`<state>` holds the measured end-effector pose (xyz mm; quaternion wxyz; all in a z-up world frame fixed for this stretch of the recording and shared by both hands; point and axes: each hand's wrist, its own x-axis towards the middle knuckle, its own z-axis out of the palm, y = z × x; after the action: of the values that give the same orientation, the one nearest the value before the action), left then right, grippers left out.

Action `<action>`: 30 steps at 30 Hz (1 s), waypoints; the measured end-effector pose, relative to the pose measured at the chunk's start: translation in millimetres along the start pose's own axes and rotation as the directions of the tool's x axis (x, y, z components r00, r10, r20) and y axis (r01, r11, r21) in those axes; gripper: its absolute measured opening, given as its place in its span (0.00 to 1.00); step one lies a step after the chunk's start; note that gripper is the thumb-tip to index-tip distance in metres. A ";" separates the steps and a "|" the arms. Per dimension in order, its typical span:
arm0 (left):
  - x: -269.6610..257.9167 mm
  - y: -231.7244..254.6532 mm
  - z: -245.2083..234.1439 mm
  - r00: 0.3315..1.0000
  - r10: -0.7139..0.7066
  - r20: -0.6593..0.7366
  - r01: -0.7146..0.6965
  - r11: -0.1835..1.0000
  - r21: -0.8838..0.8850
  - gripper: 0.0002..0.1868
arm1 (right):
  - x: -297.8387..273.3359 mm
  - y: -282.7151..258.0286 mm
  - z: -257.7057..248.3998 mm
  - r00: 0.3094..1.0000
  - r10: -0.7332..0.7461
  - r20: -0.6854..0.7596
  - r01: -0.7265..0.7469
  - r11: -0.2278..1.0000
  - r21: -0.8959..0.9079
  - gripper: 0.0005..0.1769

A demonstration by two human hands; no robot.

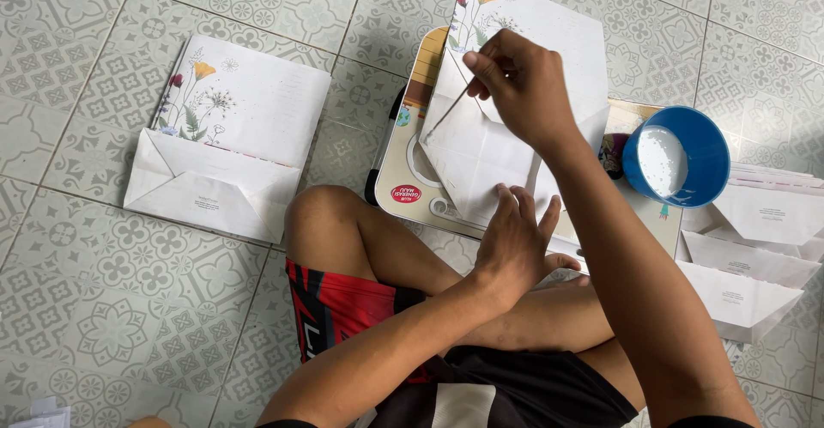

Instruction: Applying glue to paper templates and folding them to create handmade envelopes.

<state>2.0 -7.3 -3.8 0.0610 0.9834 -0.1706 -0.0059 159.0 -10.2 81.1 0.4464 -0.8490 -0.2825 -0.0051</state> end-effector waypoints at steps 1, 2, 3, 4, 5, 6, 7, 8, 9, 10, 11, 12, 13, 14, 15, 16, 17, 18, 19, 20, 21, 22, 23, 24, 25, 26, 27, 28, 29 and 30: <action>1.0 -1.2 0.6 1.000 -0.001 -0.001 0.001 1.000 0.000 0.51 | -1.9 -5.1 -5.2 1.000 -0.001 0.001 0.001 1.000 0.000 0.14; 1.6 -1.6 1.6 1.000 0.009 0.000 -0.009 1.000 -0.007 0.51 | -4.9 -9.8 -10.7 0.999 0.042 0.034 -0.042 0.999 0.007 0.14; 2.3 -1.8 2.7 1.000 0.018 0.000 -0.018 1.000 -0.013 0.51 | -7.8 -14.4 -16.2 0.994 0.084 0.067 -0.085 0.996 0.014 0.15; 1.9 -1.1 3.4 1.000 0.019 0.000 -0.019 1.000 -0.017 0.51 | -10.3 -16.8 -19.5 0.994 0.086 0.068 -0.087 0.996 0.012 0.15; 1.4 -0.4 4.0 0.999 0.026 -0.041 -0.023 0.997 0.079 0.53 | -12.7 -19.3 -22.8 0.989 0.093 0.115 -0.088 0.995 -0.046 0.13; 1.8 -0.8 4.5 0.996 0.036 -0.084 -0.020 0.984 0.176 0.56 | -13.8 -22.1 -25.8 0.982 0.097 0.162 -0.081 0.991 -0.103 0.11; 1.4 -0.7 3.7 0.996 0.035 -0.086 -0.020 0.984 0.175 0.56 | -15.6 -22.4 -24.9 0.982 0.097 0.163 -0.080 0.991 -0.104 0.11; 1.0 -0.3 2.8 0.999 0.025 -0.041 -0.022 0.996 0.090 0.53 | -17.9 -22.5 -24.7 0.973 0.135 0.186 -0.124 0.990 -0.071 0.11; 0.7 0.3 1.9 1.000 0.019 0.004 -0.019 1.000 0.004 0.50 | -20.2 -22.7 -24.5 0.962 0.173 0.211 -0.169 0.985 -0.038 0.12; 0.8 0.2 0.1 1.000 0.020 0.004 -0.020 1.000 0.005 0.50 | -20.7 -21.7 -21.7 0.962 0.173 0.210 -0.168 0.985 -0.037 0.12; 0.9 0.1 -1.8 1.000 0.019 0.012 -0.019 1.000 0.015 0.51 | -21.1 -20.8 -18.7 0.967 0.151 0.204 -0.148 0.988 -0.033 0.12; 1.0 -0.8 -3.6 1.000 0.017 0.020 -0.017 0.999 0.026 0.51 | -20.9 -20.0 -15.2 0.972 0.128 0.198 -0.125 0.992 -0.028 0.12; 0.9 -1.1 -4.6 1.000 0.015 0.020 -0.016 0.999 0.028 0.51 | -19.5 -18.5 -12.2 0.972 0.126 0.199 -0.123 0.992 -0.026 0.12; 0.6 -1.5 -5.6 1.000 0.014 0.017 -0.015 0.999 0.037 0.51 | -18.0 -17.1 -9.0 0.979 0.098 0.179 -0.095 0.995 -0.025 0.12; 0.4 -1.9 -6.7 1.000 0.014 0.015 -0.014 0.999 0.046 0.51 | -16.4 -15.7 -5.7 0.985 0.070 0.159 -0.067 0.997 -0.024 0.12; 0.2 -2.3 -6.8 1.000 0.012 0.015 -0.013 0.999 0.047 0.51 | -14.2 -14.5 -4.0 0.985 0.069 0.160 -0.066 0.998 -0.023 0.12; 0.1 -2.6 -6.8 1.000 0.018 0.019 -0.018 0.999 0.048 0.51 | -12.0 -13.3 -2.4 0.988 0.049 0.143 -0.046 0.999 -0.020 0.12; -0.1 -2.5 -6.8 0.999 0.025 0.023 -0.026 0.999 0.047 0.51 | -10.1 -11.9 -1.0 0.992 0.030 0.126 -0.028 0.999 -0.018 0.11; 0.1 -2.8 -6.9 0.999 0.025 0.023 -0.026 0.999 0.048 0.51 | -8.7 -9.0 0.7 0.992 0.030 0.126 -0.028 0.999 -0.018 0.11; 0.3 -2.8 -7.1 1.000 0.020 0.015 -0.021 0.999 0.037 0.51 | -7.5 -6.1 2.4 0.996 -0.011 0.090 0.014 1.000 -0.023 0.12; 0.4 -2.8 -7.1 1.000 0.016 0.006 -0.016 1.000 0.025 0.51 | -6.3 -3.2 4.1 0.997 -0.054 0.055 0.055 0.998 -0.030 0.12; 0.6 -2.7 -6.1 1.000 0.015 0.007 -0.015 1.000 0.025 0.51 | -6.9 -2.5 4.0 0.997 -0.054 0.056 0.055 0.998 -0.029 0.12; 0.8 -2.5 -5.1 1.000 0.015 0.013 -0.016 0.999 0.034 0.50 | -7.5 -1.7 3.9 0.996 -0.076 0.038 0.077 0.996 -0.037 0.13; 1.5 -2.2 -4.1 1.000 0.016 0.018 -0.017 0.999 0.043 0.50 | -8.0 -0.9 3.2 0.995 -0.099 0.019 0.100 0.994 -0.047 0.13; 1.6 -2.6 -4.3 1.000 0.017 0.017 -0.017 0.999 0.043 0.50 | -11.0 -3.0 1.5 0.995 -0.099 0.019 0.100 0.994 -0.048 0.13; 1.4 -2.8 -4.5 1.000 0.017 0.013 -0.017 0.999 0.037 0.50 | -14.3 -5.2 -0.2 0.994 -0.106 0.025 0.107 0.993 -0.055 0.13; 1.2 -2.8 -4.6 1.000 0.017 0.008 -0.017 0.999 0.032 0.50 | -17.7 -7.4 -2.0 0.993 -0.113 0.031 0.115 0.991 -0.062 0.13; 1.7 -2.3 -3.1 1.000 0.017 0.008 -0.017 0.999 0.030 0.50 | -21.9 -8.4 -3.3 0.993 -0.111 0.032 0.113 0.992 -0.063 0.13; 2.2 -1.7 -1.7 1.000 0.017 0.011 -0.017 1.000 0.024 0.50 | -26.0 -9.4 -4.7 0.992 -0.116 0.048 0.119 0.991 -0.061 0.13; 3.2 -1.5 -0.4 1.000 0.017 0.012 -0.017 1.000 0.021 0.51 | -29.6 -10.4 -6.4 0.990 -0.123 0.062 0.127 0.990 -0.059 0.12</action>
<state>5.6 -6.9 -3.5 0.0496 0.9825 -0.1794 -0.0092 130.6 -24.5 85.1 0.4099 -0.8430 -0.3479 -0.0170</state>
